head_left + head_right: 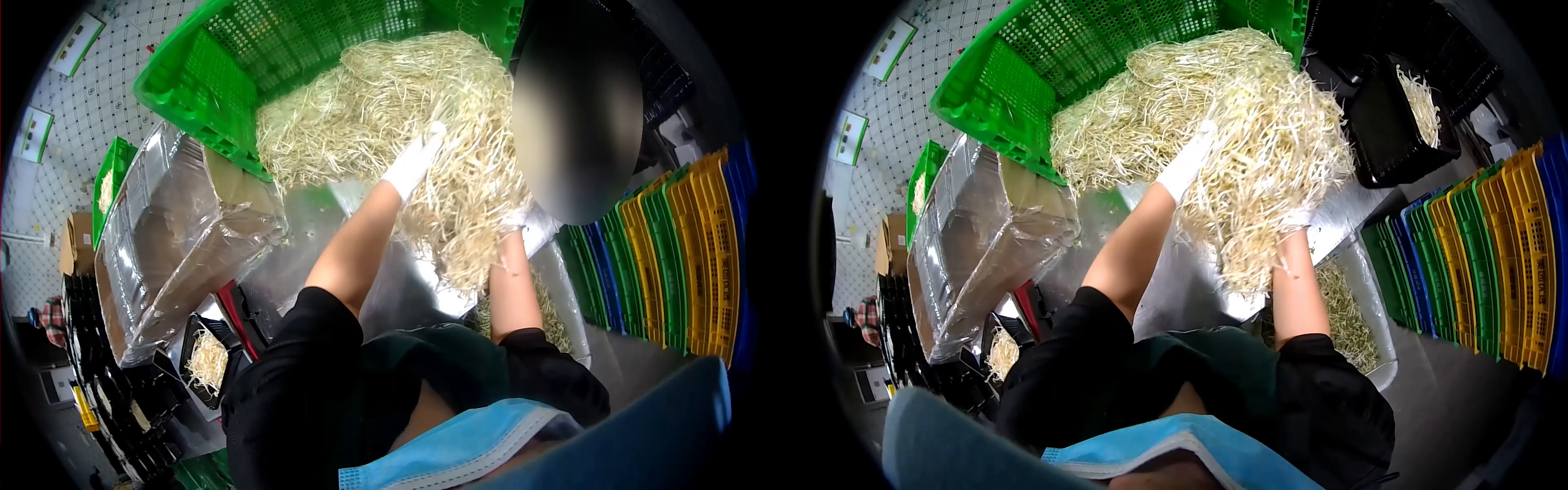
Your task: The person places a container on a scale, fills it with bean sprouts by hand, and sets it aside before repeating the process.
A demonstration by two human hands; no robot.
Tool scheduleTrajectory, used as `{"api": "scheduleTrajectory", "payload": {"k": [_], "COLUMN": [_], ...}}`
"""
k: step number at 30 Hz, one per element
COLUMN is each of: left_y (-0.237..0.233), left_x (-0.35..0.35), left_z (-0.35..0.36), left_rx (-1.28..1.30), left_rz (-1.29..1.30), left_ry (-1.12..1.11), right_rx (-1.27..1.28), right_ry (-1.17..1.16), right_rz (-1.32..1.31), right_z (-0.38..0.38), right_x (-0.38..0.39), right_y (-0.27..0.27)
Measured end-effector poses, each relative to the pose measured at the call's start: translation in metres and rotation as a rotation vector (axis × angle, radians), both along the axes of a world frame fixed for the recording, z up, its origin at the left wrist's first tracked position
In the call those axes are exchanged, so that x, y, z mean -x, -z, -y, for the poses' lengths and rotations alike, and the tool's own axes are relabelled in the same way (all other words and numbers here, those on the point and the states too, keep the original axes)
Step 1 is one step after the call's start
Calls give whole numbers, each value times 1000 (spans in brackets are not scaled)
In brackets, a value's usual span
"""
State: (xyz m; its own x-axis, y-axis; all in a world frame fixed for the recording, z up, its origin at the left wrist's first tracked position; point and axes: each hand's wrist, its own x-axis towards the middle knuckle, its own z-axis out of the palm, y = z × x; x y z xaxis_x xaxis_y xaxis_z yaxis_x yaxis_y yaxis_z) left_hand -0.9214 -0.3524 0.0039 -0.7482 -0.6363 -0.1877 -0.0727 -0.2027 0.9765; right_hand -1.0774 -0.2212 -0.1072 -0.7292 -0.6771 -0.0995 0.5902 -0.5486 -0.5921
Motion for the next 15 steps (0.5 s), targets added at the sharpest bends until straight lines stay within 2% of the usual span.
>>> {"api": "scheduleTrajectory", "payload": {"k": [3, 5, 7, 10, 13, 15], "left_y": [25, 36, 5, -35, -55, -57], "left_x": [-43, -76, -117, -169, -217, -245], "left_z": [6, 15, 5, 1, 14, 30], "left_rx": [-38, -82, -174, -261, -301, -64], "left_rz": [41, -93, -134, -187, -206, -73], "left_ry": [-40, 49, -108, -182, -237, -276], "right_rx": [152, 279, 438, 727, 1170, -79], "right_ry": [-91, -173, -267, -408, -609, -335], "right_rz": [130, 227, 333, 452, 401, 1010], "right_z": [-1, 1, 7, 24, 47, 38], "right_x": [-51, -94, -142, -210, -268, -277], "right_y": [-6, -10, -16, -26, -26, -86]}}
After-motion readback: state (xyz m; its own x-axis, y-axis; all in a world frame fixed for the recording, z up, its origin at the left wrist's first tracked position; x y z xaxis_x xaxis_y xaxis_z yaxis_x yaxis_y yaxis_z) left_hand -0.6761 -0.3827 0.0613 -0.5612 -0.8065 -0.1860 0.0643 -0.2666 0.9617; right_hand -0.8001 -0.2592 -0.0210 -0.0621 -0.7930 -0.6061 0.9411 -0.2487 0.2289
